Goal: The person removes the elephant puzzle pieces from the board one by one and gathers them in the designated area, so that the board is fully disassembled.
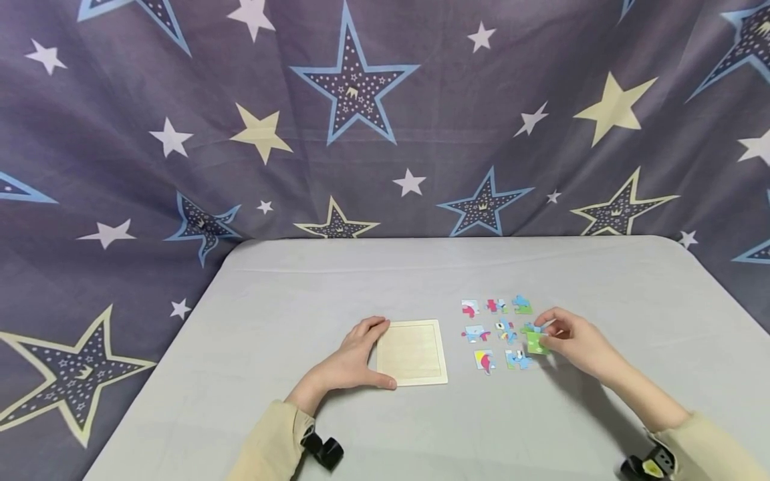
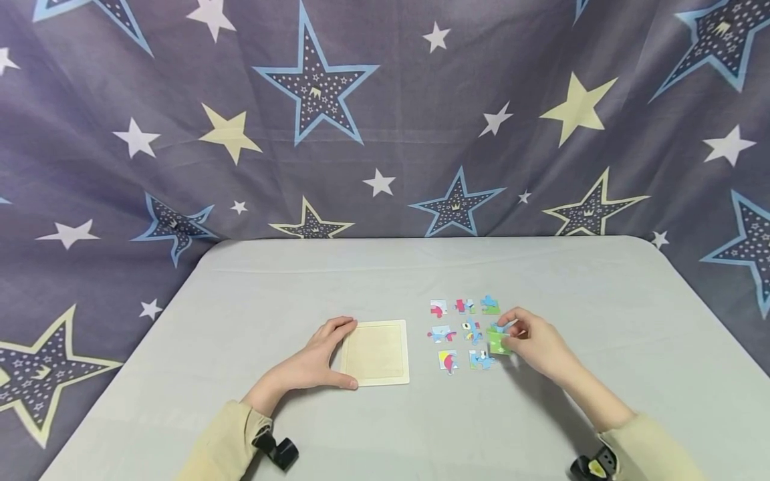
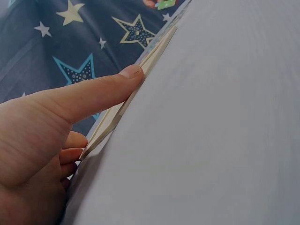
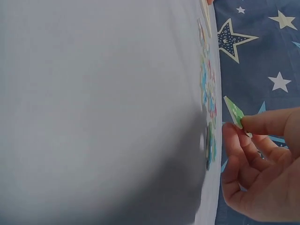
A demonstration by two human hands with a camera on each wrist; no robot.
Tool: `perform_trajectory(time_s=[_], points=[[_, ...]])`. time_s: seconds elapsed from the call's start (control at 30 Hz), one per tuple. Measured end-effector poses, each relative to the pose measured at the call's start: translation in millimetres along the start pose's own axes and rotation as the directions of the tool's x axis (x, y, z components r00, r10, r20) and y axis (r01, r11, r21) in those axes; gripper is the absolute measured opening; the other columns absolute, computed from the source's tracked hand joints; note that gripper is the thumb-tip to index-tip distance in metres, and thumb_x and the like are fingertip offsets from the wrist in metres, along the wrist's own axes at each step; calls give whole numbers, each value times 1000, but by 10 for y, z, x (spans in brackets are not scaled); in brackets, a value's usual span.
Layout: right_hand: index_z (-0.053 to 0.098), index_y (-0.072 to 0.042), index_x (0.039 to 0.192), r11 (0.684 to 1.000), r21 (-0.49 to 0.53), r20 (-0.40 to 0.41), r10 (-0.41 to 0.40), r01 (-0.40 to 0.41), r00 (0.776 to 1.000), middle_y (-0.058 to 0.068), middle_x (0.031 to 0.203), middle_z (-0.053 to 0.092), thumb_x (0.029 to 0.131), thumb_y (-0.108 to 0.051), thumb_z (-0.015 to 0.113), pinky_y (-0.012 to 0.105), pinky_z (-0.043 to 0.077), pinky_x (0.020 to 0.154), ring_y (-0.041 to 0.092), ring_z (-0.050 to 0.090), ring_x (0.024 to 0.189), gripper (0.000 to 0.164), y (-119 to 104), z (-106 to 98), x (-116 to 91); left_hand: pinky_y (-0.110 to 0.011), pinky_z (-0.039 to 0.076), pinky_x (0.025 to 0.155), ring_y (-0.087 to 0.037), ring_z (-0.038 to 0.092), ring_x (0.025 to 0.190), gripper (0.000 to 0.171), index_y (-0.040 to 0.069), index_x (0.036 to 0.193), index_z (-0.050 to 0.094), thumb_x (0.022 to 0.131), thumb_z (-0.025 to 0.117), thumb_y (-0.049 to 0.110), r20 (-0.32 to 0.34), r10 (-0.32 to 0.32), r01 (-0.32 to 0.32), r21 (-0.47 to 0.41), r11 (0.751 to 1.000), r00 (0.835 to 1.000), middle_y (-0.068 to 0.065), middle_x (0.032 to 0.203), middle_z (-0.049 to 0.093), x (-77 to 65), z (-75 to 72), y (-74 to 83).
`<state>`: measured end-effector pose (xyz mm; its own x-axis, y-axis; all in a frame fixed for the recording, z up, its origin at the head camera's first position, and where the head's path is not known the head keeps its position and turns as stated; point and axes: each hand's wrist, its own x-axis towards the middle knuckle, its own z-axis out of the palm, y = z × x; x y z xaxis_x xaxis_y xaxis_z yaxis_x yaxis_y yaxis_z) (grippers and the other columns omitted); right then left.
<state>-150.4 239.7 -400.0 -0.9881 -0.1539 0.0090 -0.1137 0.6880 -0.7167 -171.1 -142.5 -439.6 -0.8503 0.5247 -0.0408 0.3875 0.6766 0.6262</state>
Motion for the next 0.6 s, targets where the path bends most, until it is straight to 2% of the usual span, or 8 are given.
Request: perform_trajectory(time_s=[0.37, 0.6], points=[[57, -1, 101, 1000, -3, 21, 10, -10, 1000, 4, 76, 53, 79, -3, 61, 22, 40, 55, 6, 47, 64, 22, 102, -25, -45, -50, 20, 108, -29, 18, 135, 108, 4, 143, 25, 60, 80, 47, 1, -9, 9, -6, 1000, 1000, -9, 146, 22, -6, -8, 8], [59, -2, 101, 999, -31, 52, 31, -30, 998, 3, 76, 55, 80, -6, 62, 23, 38, 57, 9, 45, 65, 22, 139, -21, -83, -50, 20, 108, -29, 18, 135, 108, 4, 143, 25, 60, 80, 47, 0, -5, 5, -4, 1000, 1000, -10, 146, 22, 0, -3, 4]])
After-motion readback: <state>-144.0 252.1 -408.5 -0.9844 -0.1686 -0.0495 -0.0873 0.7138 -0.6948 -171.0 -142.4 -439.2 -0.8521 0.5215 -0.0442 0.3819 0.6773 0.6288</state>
